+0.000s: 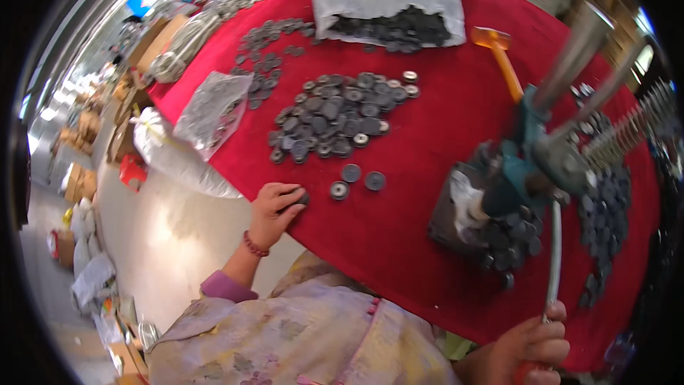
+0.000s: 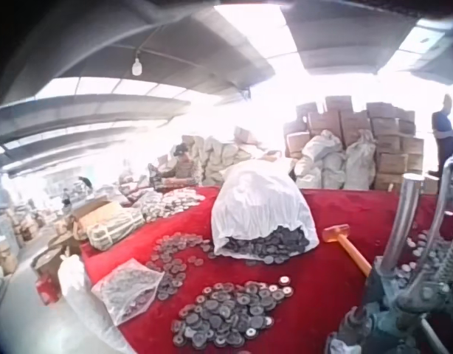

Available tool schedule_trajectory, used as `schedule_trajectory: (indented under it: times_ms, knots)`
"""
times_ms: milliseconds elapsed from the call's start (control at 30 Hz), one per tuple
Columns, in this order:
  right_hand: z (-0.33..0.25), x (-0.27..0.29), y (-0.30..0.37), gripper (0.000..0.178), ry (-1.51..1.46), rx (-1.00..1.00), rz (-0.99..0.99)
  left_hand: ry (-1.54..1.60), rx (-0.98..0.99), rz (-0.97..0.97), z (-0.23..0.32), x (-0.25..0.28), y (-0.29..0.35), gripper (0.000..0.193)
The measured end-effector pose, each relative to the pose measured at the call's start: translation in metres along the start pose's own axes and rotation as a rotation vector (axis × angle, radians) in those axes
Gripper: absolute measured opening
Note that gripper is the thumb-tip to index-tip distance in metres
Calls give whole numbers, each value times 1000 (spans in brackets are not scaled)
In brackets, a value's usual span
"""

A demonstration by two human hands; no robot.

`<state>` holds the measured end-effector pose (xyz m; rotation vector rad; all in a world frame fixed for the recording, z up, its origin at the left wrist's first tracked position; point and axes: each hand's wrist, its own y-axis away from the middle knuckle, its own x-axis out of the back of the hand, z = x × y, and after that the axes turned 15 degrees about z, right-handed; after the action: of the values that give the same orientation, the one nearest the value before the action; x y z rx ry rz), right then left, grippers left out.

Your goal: Using a manual hand-press to assemble small circular plastic or rubber components on a workbench.

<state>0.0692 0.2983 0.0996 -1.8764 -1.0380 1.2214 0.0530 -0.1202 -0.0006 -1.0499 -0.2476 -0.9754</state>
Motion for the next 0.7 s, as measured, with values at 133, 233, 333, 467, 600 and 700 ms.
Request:
schedule_trajectory:
  times_ms: [133, 233, 333, 467, 600, 700]
  knots:
    - [-10, 8, -2, 5, 87, -47, 63, 3, -52, -105, 2, -26, 0, 31]
    - [13, 10, -10, 21, -155, -66, -100, 44, 74, -98, -22, -16, 19, 31]
    - [9, 20, -16, 5, -167, -35, -76, -49, -104, -179, -44, -13, 20, 31]
    - [-1, 24, -13, 2, -151, 48, 29, 113, -400, -111, 28, -15, 3, 25]
    - [4, 13, -10, 9, -171, 92, 118, 258, -411, -94, 6, -23, 1, 26]
    - [14, 3, -3, 13, -158, 121, 170, 319, -421, -82, 9, -35, 0, 26]
